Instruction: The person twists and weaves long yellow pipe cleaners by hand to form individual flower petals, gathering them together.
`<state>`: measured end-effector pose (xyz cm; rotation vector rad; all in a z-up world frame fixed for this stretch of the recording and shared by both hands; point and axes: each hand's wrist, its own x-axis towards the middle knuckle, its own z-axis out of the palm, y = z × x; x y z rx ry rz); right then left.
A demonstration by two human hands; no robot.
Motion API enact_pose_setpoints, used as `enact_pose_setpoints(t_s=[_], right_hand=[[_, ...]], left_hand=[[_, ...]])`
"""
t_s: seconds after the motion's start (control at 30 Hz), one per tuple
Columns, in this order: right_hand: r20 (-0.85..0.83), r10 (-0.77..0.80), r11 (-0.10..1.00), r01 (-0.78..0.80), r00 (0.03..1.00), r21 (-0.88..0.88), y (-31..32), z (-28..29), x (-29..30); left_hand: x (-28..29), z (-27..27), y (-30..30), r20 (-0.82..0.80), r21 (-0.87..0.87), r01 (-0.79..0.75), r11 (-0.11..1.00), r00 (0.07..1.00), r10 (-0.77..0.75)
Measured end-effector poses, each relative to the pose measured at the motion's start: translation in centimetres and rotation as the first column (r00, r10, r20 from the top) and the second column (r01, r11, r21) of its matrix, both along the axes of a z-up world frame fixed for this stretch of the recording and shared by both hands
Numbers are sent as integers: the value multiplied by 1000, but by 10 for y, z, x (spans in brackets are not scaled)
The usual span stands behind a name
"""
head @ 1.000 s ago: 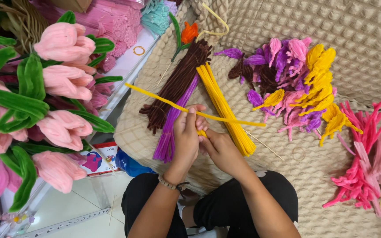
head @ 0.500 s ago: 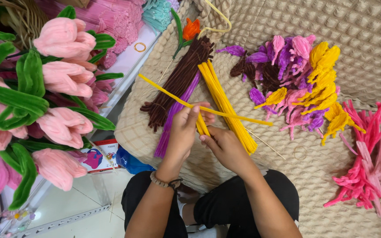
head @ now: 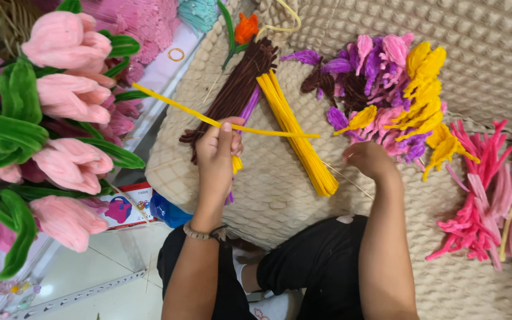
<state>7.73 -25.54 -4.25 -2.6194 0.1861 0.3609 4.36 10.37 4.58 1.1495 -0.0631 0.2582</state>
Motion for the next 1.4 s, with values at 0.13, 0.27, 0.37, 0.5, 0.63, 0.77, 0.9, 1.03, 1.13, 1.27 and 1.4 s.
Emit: enact_pose_setpoints(t_s=[0.13, 0.27, 0.37, 0.5, 0.63, 0.77, 0.9, 1.03, 1.13, 1.27, 1.4], right_hand=[[-275, 36, 990, -72, 961, -123, -13, -118, 48], [-266, -196, 950, 116, 944, -289, 1, -89, 46], [-306, -102, 961, 14, 947, -276, -9, -94, 50], [-300, 13, 921, -129, 954, -367, 16, -68, 34], [-350, 81, 917, -207, 933, -340, 6, -63, 30], [55, -14, 986, 4, 998, 164, 4, -14, -3], [531, -112, 571, -383, 840, 726, 71, 70, -50], [558, -132, 333, -493, 820, 804, 110, 83, -65], [610, -78, 415, -531, 789, 739, 115, 81, -69], [578, -84, 473, -478, 812, 740, 114, 78, -73], [525, -69, 419, -453, 848, 787, 115, 83, -77]], left_hand=[[-5, 4, -5, -16, -86, 41, 995, 999, -43], [-7, 7, -4, -38, -111, 49, 993, 998, -53], [-8, 12, 3, -53, -124, 29, 992, 998, -35], [-7, 8, 7, -65, -150, 15, 989, 998, -25], [-10, 15, 7, -73, -156, 10, 988, 997, -22], [-11, 16, 9, -75, -165, -17, 986, 997, 5], [-12, 23, 6, -68, -198, -51, 979, 997, 39], [-7, 15, -2, -68, -183, -61, 981, 996, 50], [-7, 9, -11, -73, -153, -24, 988, 997, 13], [-12, 15, -15, -75, -125, 14, 992, 997, -23], [-12, 15, -13, -74, -114, 22, 993, 997, -30]])
